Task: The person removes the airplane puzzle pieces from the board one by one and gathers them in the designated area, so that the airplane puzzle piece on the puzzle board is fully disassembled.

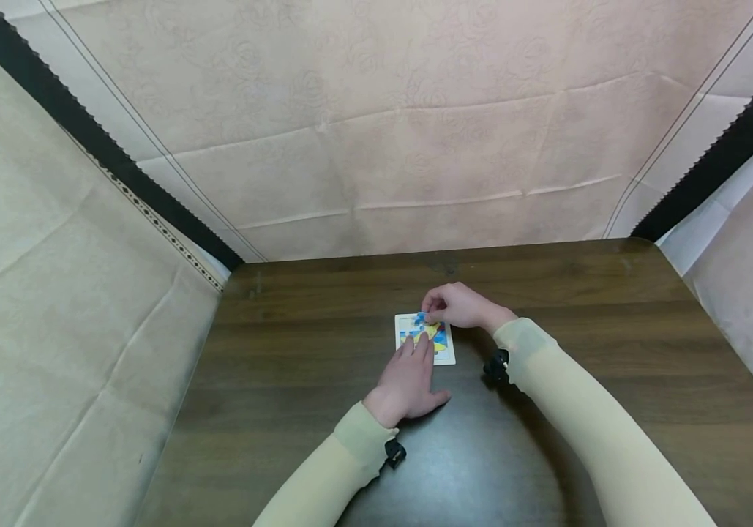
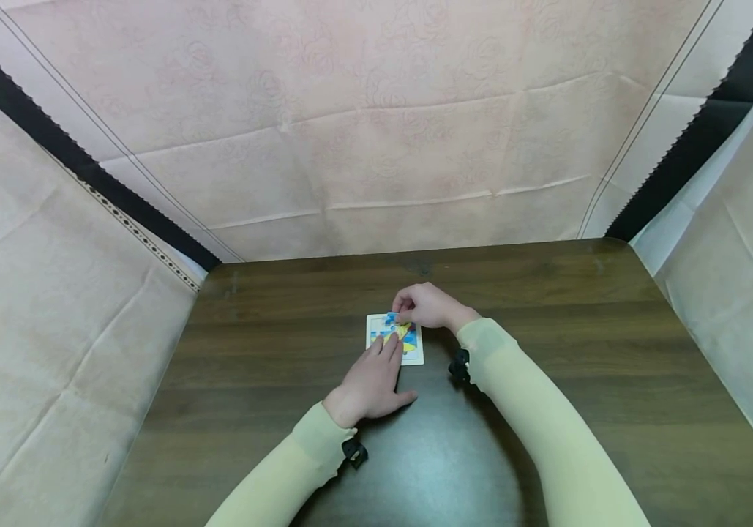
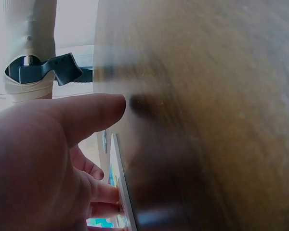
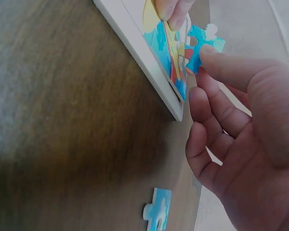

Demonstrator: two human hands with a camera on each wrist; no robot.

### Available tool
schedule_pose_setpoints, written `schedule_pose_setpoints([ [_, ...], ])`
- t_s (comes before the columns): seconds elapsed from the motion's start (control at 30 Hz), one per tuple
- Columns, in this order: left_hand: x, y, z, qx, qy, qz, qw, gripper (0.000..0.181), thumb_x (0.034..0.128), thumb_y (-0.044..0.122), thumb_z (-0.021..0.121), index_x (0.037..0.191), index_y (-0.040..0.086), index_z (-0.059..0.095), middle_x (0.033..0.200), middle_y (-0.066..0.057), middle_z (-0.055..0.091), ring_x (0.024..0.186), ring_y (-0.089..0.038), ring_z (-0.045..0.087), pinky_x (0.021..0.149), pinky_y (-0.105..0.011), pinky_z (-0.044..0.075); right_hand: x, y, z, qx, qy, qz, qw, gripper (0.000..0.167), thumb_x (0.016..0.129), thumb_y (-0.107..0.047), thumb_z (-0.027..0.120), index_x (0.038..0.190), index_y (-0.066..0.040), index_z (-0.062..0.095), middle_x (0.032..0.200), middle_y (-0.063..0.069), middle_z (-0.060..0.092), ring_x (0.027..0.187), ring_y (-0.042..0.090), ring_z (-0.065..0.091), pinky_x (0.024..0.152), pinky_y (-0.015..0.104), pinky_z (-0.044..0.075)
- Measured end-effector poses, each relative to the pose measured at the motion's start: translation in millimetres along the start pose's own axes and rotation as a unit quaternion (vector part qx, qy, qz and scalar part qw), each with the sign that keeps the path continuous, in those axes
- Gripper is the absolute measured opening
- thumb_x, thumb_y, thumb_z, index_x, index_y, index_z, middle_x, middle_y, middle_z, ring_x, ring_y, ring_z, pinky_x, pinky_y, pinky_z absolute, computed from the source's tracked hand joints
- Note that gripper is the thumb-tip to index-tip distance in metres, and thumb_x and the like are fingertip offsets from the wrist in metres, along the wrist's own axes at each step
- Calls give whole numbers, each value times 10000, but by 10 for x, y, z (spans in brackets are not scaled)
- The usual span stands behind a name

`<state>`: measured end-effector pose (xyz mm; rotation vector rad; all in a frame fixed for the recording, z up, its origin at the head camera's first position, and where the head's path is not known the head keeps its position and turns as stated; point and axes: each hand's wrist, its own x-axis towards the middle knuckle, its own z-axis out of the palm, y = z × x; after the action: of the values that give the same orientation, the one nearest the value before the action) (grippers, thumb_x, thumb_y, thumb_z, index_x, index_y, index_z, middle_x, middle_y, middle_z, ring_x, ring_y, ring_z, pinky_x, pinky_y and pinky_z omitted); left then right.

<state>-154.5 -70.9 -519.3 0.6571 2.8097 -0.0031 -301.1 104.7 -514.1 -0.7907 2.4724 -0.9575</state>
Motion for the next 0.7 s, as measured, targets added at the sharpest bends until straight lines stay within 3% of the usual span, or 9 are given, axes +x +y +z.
schedule_pose_setpoints([
  [0.23, 10, 16, 25, -86, 153, 22, 9998, 979, 977, 673, 643, 1642, 15, 353, 1666, -156, 348, 1531, -386, 336, 1238, -440, 338, -67, 103, -21, 285, 296, -31, 9991, 128, 1036, -242, 745, 1146, -189, 785, 1041, -41, 758, 947, 205, 664, 952, 442, 560],
  [0.43, 39, 37, 76, -88, 82, -79, 9999, 989, 978, 691, 620, 1654, 25, 342, 1673, -153, 336, 1555, -388, 304, 1259, -451, 299, -256, 299, -120, 619, 630, 248, 9958, 204, 1048, -312, 727, 1200, -191, 791, 1146, -6, 757, 1006, 248, 646, 933, 459, 553],
  [0.7, 10, 57, 53, -104, -12, -150, 9998, 979, 1002, 695, 576, 1673, 32, 314, 1727, -165, 277, 1583, -405, 261, 1272, -486, 262, -491, 489, -237, 652, 875, 455, 9930, 216, 1051, -306, 721, 1206, -174, 792, 1141, 20, 755, 1004, 261, 633, 934, 446, 537],
])
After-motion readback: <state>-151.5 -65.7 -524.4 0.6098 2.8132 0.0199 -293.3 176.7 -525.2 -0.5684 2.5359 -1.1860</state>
